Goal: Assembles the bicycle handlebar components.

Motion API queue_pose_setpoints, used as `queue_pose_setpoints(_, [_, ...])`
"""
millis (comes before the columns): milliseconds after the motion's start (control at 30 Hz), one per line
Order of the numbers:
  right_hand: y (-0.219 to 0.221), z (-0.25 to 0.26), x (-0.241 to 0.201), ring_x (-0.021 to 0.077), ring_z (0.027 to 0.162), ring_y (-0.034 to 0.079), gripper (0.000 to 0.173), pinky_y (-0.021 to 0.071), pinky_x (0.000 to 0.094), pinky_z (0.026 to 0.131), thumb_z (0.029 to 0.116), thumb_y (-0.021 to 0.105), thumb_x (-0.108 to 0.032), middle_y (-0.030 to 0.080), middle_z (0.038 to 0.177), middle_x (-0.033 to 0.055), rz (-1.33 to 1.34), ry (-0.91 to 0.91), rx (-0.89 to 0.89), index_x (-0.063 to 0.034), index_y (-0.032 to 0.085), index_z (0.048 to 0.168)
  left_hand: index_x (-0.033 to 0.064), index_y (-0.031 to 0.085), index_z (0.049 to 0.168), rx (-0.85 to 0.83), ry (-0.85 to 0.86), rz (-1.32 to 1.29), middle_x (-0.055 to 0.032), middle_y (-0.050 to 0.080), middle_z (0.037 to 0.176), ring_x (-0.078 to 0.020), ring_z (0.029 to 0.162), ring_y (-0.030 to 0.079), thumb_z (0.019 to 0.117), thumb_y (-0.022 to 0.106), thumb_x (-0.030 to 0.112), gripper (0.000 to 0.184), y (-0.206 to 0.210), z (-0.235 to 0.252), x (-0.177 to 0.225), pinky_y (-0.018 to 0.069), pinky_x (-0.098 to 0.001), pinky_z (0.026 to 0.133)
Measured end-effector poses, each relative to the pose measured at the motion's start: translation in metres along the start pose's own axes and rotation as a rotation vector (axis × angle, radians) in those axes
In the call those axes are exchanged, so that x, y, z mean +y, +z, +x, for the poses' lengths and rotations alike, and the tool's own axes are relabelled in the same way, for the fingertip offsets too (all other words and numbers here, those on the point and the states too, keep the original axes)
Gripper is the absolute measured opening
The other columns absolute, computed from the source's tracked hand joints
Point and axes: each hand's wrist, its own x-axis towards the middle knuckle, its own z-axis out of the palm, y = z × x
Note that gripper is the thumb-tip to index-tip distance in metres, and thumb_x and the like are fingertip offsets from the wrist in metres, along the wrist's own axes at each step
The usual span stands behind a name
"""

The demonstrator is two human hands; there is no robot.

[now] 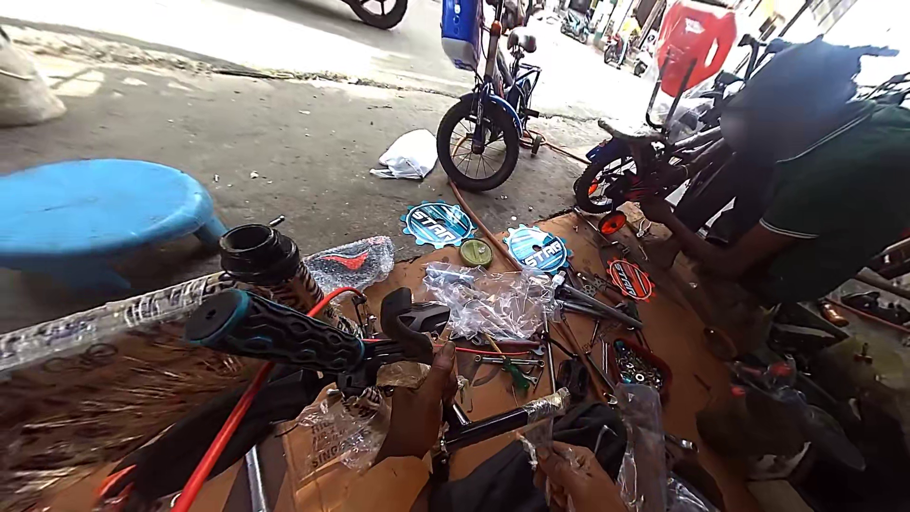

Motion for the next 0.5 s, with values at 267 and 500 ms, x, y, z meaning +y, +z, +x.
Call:
queue_pose_setpoints(267, [-0.039, 0.034, -0.049, 0.0062, 0.072, 0.064, 0.017, 0.054, 0.0227, 0.061, 0.096, 0.061, -0.011, 0.072, 0.1, 0.004, 0.082, -0.343, 0.128, -0.0057, 0.071, 0.108, 0.0219, 0.054, 0.067, -0.362, -0.179, -0.004, 0.0111, 0.046, 0.053, 0.0017, 0.045, 0.044, 0.0891, 0.059, 0.021, 0.023, 0.001, -0.005, 0.002, 0.0384, -0.0152, 0.046])
queue_pose_setpoints(500, [-0.05, -0.008, -0.062, 0.0047, 0.078, 0.058, 0.023, 0.0515, 0.0237, 0.068, 0.1048, 0.052, -0.028, 0.064, 0.097, -0.0016, -0.18, -0.43, -0.406, -0.0122, 0.067, 0.113, 0.0172, 0.056, 0.072, 0.019, 0.035, 0.023, 0.0062, 0.046, 0.053, -0.0042, 0.045, 0.044, 0.1013, 0.054, 0.026, 0.03, -0.013, 0.007, -0.012, 0.0423, -0.0203, 0.047])
